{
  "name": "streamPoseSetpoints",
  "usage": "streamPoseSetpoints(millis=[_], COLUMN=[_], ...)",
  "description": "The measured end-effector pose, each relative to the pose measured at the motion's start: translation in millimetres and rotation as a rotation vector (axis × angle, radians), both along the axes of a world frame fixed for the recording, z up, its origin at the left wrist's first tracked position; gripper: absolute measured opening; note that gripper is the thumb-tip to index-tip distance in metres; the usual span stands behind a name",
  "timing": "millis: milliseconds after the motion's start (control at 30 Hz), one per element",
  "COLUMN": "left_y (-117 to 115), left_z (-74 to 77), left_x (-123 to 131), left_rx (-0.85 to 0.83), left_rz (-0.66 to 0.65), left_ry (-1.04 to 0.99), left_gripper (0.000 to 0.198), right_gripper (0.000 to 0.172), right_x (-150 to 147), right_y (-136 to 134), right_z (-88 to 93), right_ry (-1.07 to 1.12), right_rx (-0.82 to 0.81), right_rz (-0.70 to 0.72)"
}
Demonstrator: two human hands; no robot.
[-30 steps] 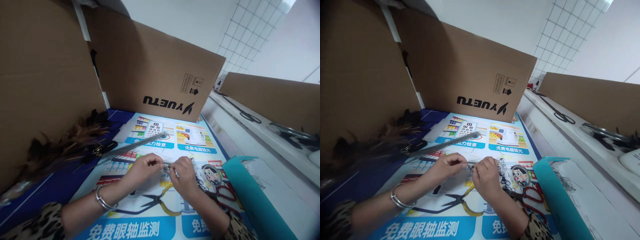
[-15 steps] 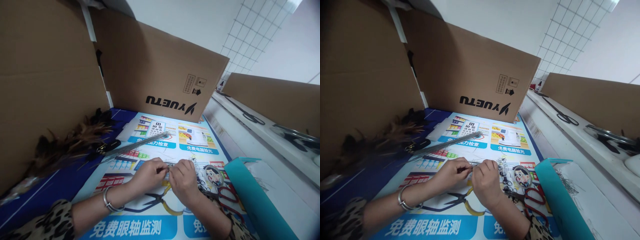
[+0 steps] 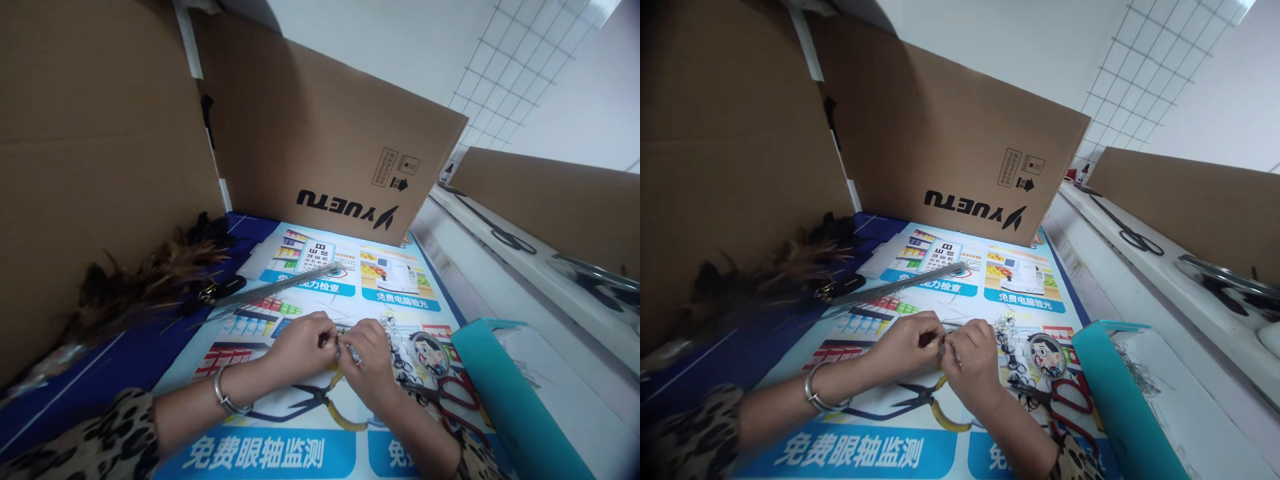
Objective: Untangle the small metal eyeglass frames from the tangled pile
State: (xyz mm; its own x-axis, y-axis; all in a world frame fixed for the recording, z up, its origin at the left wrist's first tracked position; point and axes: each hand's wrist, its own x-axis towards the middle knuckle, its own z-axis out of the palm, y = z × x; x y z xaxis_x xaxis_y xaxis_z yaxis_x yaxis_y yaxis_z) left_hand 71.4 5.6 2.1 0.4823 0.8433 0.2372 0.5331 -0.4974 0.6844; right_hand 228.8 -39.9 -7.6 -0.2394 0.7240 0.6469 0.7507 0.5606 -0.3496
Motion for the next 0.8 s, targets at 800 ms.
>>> streamPoseSetpoints(millis=[800], left_y=[6], left_z=[-1.8], left_x=[-6], left_rx=[-0.274], left_rz=[-0.259], left_ry=[-0.265], left_gripper=[0.007], right_gripper=[0.006], right_x=[0], right_y=[2], right_z=[-6.1], right_ry=[0.968], right_rx=[-0.725], right_rz=[0.179])
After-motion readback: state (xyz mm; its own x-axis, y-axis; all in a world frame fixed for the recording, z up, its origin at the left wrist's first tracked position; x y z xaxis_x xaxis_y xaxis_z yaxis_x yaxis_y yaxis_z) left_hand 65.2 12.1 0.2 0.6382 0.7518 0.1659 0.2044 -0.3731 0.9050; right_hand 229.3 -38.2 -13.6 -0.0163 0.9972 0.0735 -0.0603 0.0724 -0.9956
